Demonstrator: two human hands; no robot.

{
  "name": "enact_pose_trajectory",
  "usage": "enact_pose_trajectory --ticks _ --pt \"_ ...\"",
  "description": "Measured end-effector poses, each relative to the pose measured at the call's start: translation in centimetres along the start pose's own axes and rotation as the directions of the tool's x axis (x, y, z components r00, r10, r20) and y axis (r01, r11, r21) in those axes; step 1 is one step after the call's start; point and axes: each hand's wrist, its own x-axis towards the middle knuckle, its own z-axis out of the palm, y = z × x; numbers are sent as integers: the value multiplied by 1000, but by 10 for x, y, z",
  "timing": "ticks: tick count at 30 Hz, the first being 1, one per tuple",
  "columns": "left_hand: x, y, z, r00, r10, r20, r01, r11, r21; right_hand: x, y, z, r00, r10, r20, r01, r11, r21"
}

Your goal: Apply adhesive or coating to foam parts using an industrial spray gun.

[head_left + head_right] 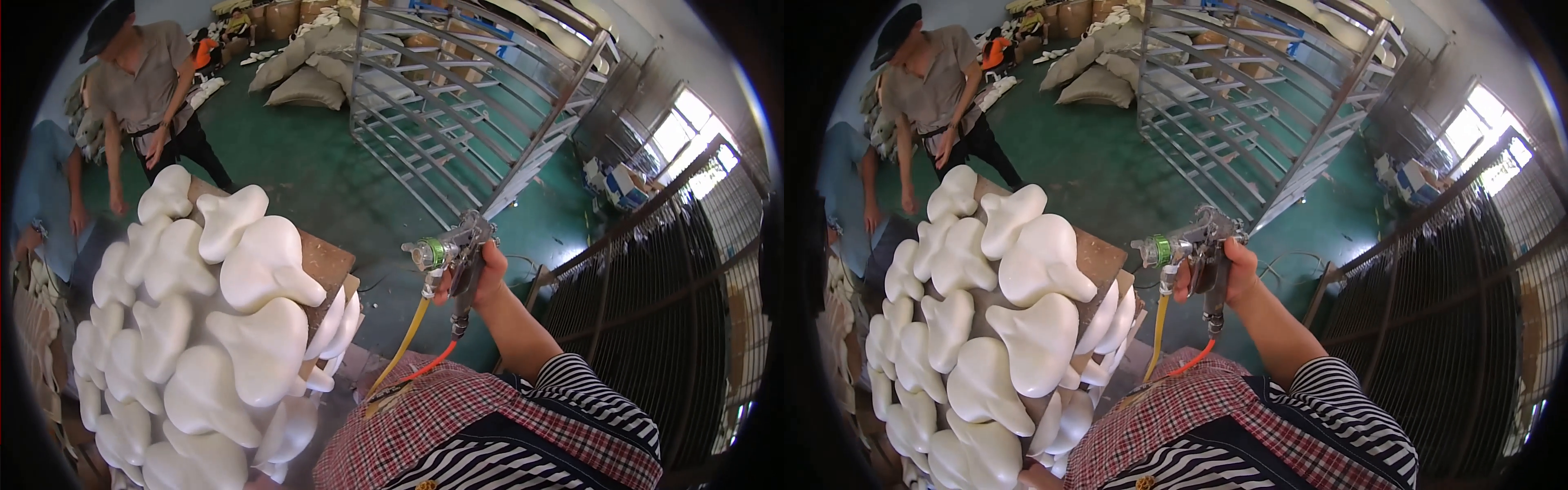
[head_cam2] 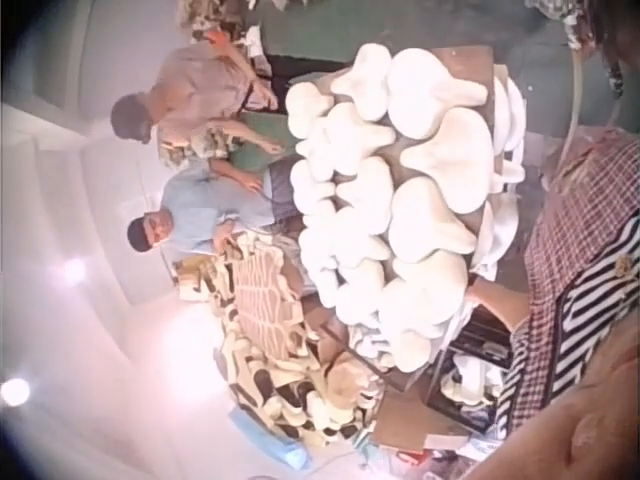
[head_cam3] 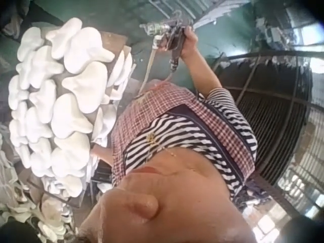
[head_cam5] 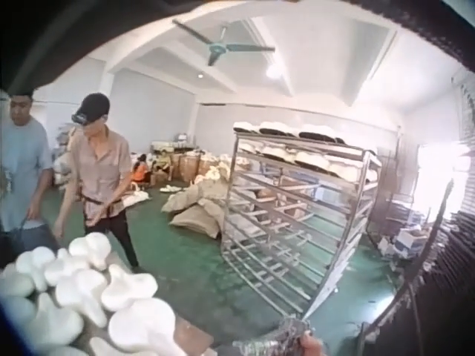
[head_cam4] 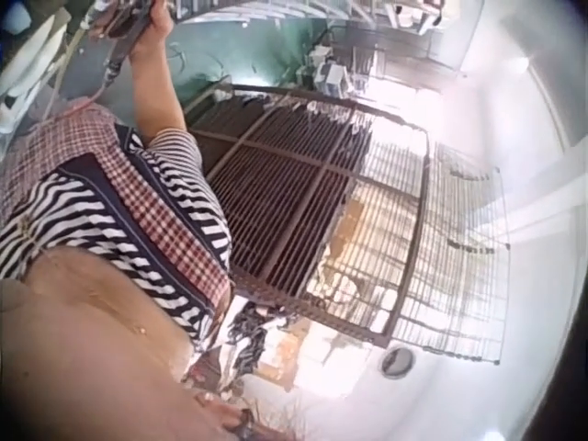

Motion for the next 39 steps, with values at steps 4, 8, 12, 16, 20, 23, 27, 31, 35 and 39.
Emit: enact_pose_trajectory --ticks 4,8,12,16,20,23,27,31,35,39 --pt "-7 12 31 997 -5 75 7 1000 -21 9 2 9 1000 -6 11 7 997 -78" --pt "-8 36 67 984 -58 168 58 998 6 20 0 23 987 -33 -160 2 982 -188" --pt "-4 59 111 953 -148 265 138 989 56 32 3 27 929 -74 -364 21 989 -148" --pt "-4 76 169 909 -227 349 203 974 103 46 2 26 850 -219 -479 138 970 -199" --pt "-9 87 236 861 -288 420 254 957 136 46 -9 21 776 -320 -544 293 946 -137" --pt "-11 90 294 822 -323 470 285 946 153 38 -17 18 765 -318 -560 313 944 -108" --pt "-13 88 377 763 -370 530 328 928 176 30 -25 5 760 -328 -562 339 937 -89" --pt "-8 73 470 709 -396 584 352 916 194 16 -40 -19 732 -340 -590 355 930 -96" --pt "-18 65 558 659 -371 654 292 928 232 4 -55 -37 725 -331 -604 354 931 -85" --pt "-7 42 472 886 -134 444 90 989 119 -24 -78 -82 703 -355 -617 391 917 -81"
